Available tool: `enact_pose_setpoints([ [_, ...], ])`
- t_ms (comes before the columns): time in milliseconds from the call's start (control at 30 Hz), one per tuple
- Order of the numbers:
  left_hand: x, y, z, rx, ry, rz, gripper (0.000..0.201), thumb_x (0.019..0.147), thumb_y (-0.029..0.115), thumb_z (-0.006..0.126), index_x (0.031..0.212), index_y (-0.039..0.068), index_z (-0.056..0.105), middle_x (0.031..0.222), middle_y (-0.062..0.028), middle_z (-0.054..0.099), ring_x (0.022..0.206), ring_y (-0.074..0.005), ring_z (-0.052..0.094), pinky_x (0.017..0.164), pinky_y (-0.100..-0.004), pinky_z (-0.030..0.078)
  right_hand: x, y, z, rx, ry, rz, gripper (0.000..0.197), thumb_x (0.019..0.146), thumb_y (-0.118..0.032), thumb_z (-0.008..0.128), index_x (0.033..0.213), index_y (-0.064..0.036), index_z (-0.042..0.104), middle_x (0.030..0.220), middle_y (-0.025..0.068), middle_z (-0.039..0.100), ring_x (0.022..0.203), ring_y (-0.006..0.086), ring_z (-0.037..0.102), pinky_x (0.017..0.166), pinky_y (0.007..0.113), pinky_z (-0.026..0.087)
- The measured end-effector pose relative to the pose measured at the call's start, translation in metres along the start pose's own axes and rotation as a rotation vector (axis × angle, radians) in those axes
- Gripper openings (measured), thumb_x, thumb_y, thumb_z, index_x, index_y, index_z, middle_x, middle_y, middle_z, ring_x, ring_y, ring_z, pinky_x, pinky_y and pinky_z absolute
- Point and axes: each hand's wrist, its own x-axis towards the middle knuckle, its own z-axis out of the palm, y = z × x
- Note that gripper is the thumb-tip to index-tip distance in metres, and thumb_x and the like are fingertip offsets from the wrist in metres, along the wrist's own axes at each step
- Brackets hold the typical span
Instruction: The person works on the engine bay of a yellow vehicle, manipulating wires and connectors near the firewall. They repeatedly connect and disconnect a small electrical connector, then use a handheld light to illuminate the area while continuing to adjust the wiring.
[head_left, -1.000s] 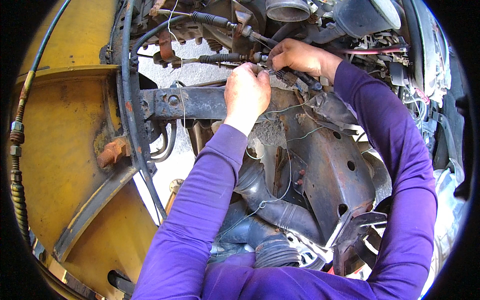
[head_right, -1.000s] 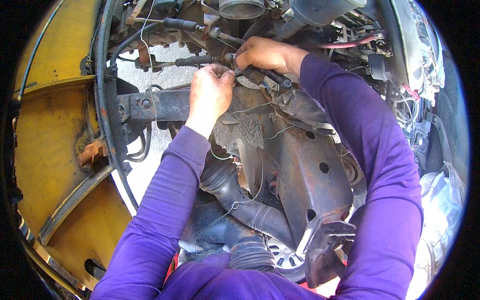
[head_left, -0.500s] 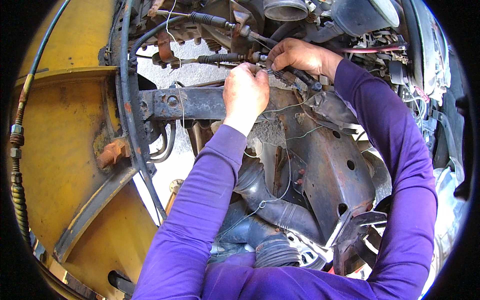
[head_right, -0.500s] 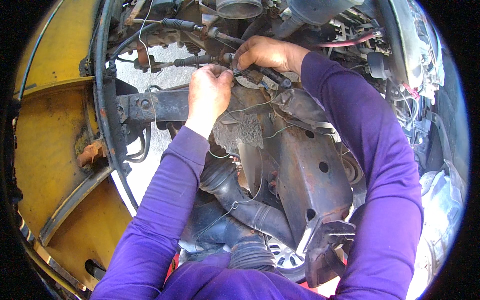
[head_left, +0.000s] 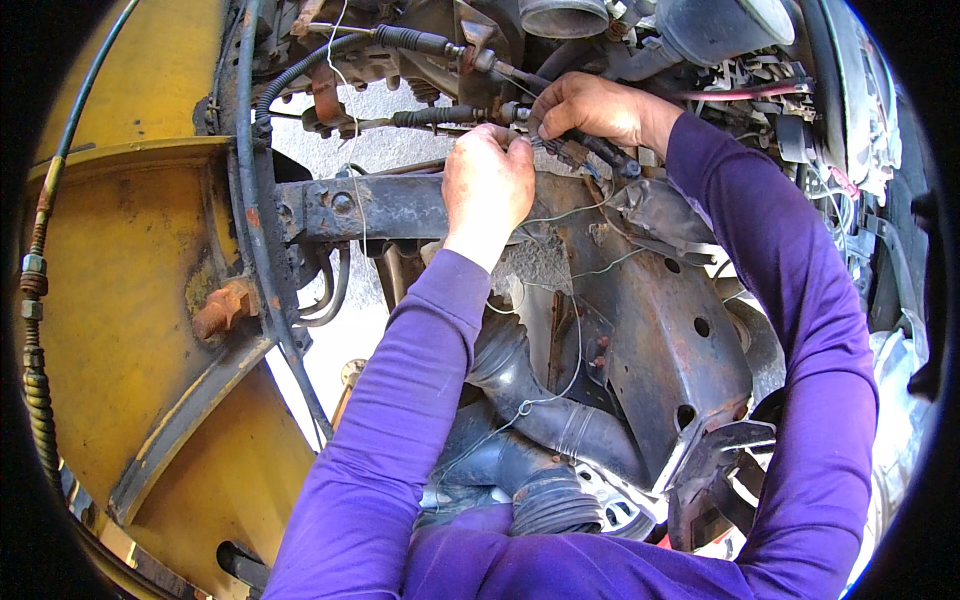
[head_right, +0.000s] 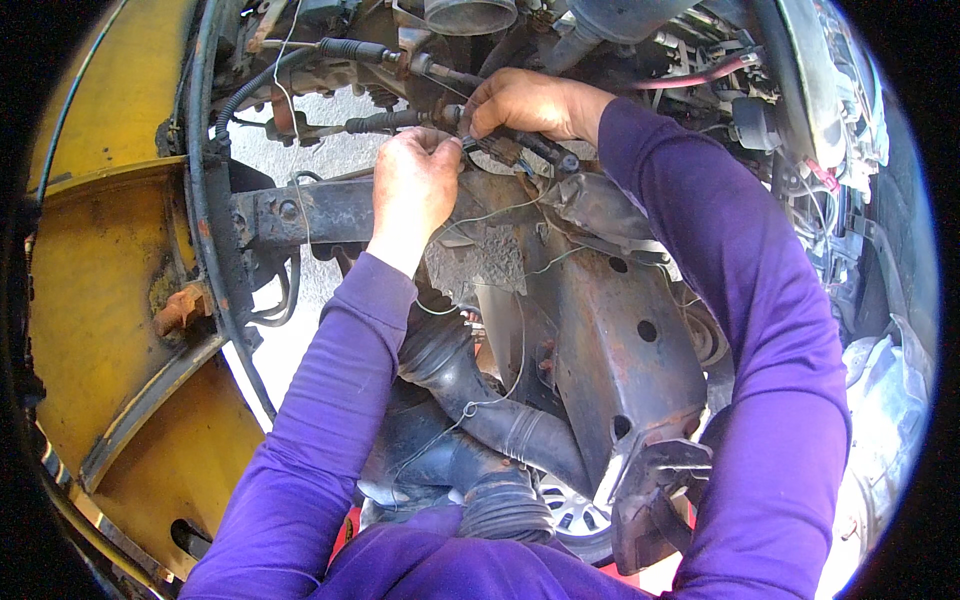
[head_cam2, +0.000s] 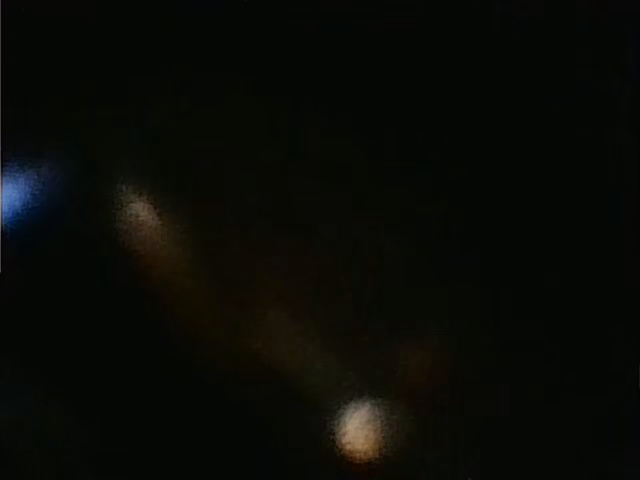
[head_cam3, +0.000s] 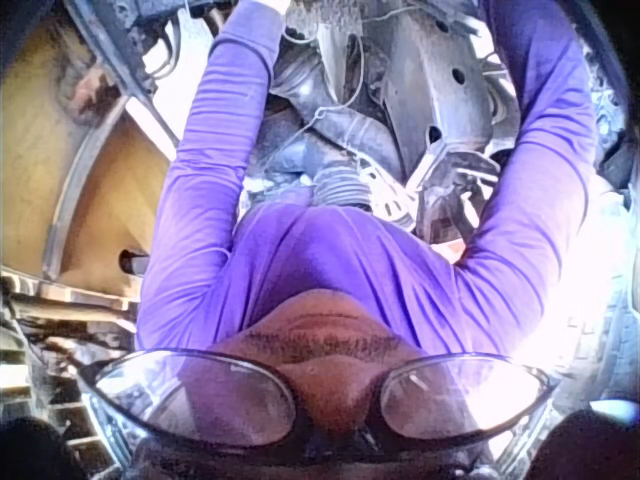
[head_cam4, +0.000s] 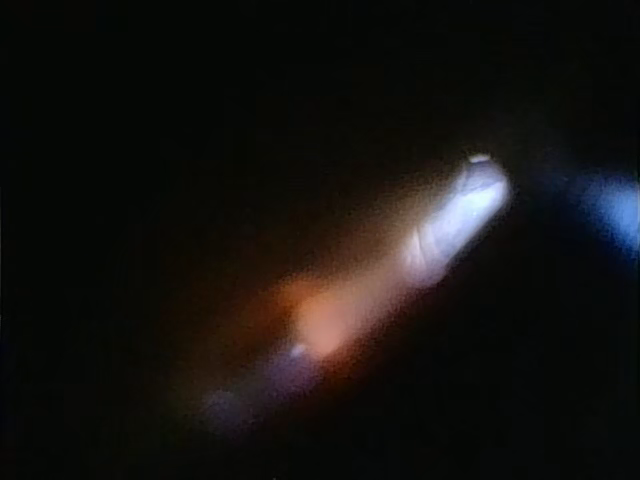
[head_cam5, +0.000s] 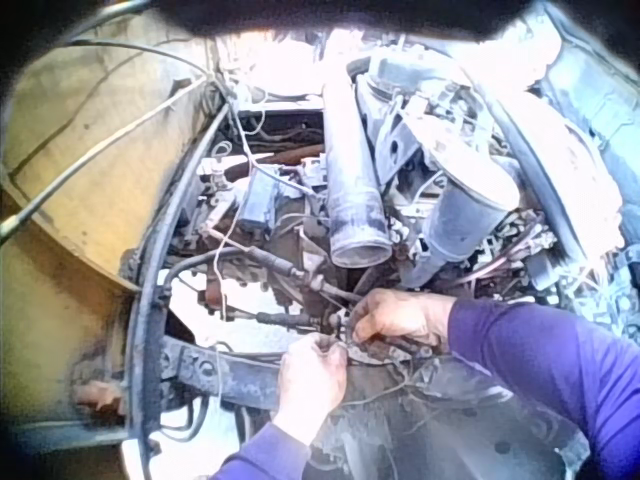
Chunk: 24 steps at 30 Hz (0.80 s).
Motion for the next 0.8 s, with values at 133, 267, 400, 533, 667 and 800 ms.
enact_pose_setpoints([
  [133, 0.0000, -0.0001, -0.0004, 0.010, -0.008, 0.005, 0.026, 0.086, 0.022, 0.069, 0.094, -0.002, 0.074, 0.090, -0.0260, 0.072, 0.091, -0.0417, 0.071, 0.085, -0.0472, 0.055, 0.0000, 0.0005, -0.0006, 0.008, 0.002, 0.018, 0.027, 0.080, -0.014, 0.071, 0.100, 0.0050, 0.073, 0.083, 0.0065, 0.070, 0.076, 0.0153, 0.061, 0.074, 0.030, 0.050],
  [267, -0.0003, -0.0005, -0.0008, 0.019, -0.002, 0.014, 0.026, 0.085, 0.022, 0.069, 0.094, -0.002, 0.074, 0.090, -0.0255, 0.072, 0.091, -0.0415, 0.071, 0.085, -0.0471, 0.055, -0.0003, -0.0026, 0.0021, -0.027, 0.015, 0.009, 0.029, 0.080, -0.016, 0.071, 0.099, 0.0048, 0.073, 0.084, 0.0069, 0.070, 0.078, 0.0158, 0.061, 0.077, 0.030, 0.050],
  [400, -0.0006, 0.0010, -0.0013, 0.029, -0.004, 0.015, 0.025, 0.085, 0.022, 0.069, 0.093, -0.001, 0.074, 0.090, -0.0252, 0.073, 0.091, -0.0414, 0.071, 0.085, -0.0469, 0.055, 0.0007, -0.0032, 0.0028, -0.045, 0.026, 0.018, 0.030, 0.078, -0.017, 0.071, 0.099, 0.0046, 0.073, 0.086, 0.0068, 0.070, 0.080, 0.0157, 0.061, 0.079, 0.031, 0.050],
  [533, -0.0013, 0.0030, -0.0024, 0.021, -0.020, 0.017, 0.024, 0.085, 0.021, 0.069, 0.093, -0.001, 0.074, 0.089, -0.0252, 0.072, 0.090, -0.0412, 0.071, 0.085, -0.0469, 0.055, 0.0014, -0.0016, 0.0003, 0.011, 0.011, 0.045, 0.031, 0.077, -0.015, 0.070, 0.100, 0.0052, 0.073, 0.086, 0.0072, 0.070, 0.080, 0.0157, 0.061, 0.079, 0.031, 0.050],
  [667, -0.0003, -0.0011, -0.0012, 0.018, -0.013, 0.007, 0.024, 0.085, 0.021, 0.068, 0.093, -0.001, 0.074, 0.089, -0.0249, 0.072, 0.090, -0.0409, 0.071, 0.084, -0.0471, 0.055, 0.0004, -0.0038, 0.0017, -0.021, 0.022, 0.031, 0.032, 0.076, -0.016, 0.070, 0.100, 0.0055, 0.073, 0.087, 0.0076, 0.070, 0.081, 0.0159, 0.061, 0.078, 0.030, 0.050],
  [800, -0.0010, 0.0000, -0.0008, 0.018, -0.012, 0.016, 0.024, 0.085, 0.021, 0.068, 0.093, -0.001, 0.074, 0.090, -0.0250, 0.072, 0.090, -0.0408, 0.072, 0.084, -0.0470, 0.055, 0.0007, -0.0021, 0.0023, -0.035, 0.032, 0.021, 0.033, 0.077, -0.017, 0.072, 0.101, 0.0055, 0.073, 0.088, 0.0077, 0.071, 0.080, 0.0159, 0.062, 0.077, 0.030, 0.050],
])
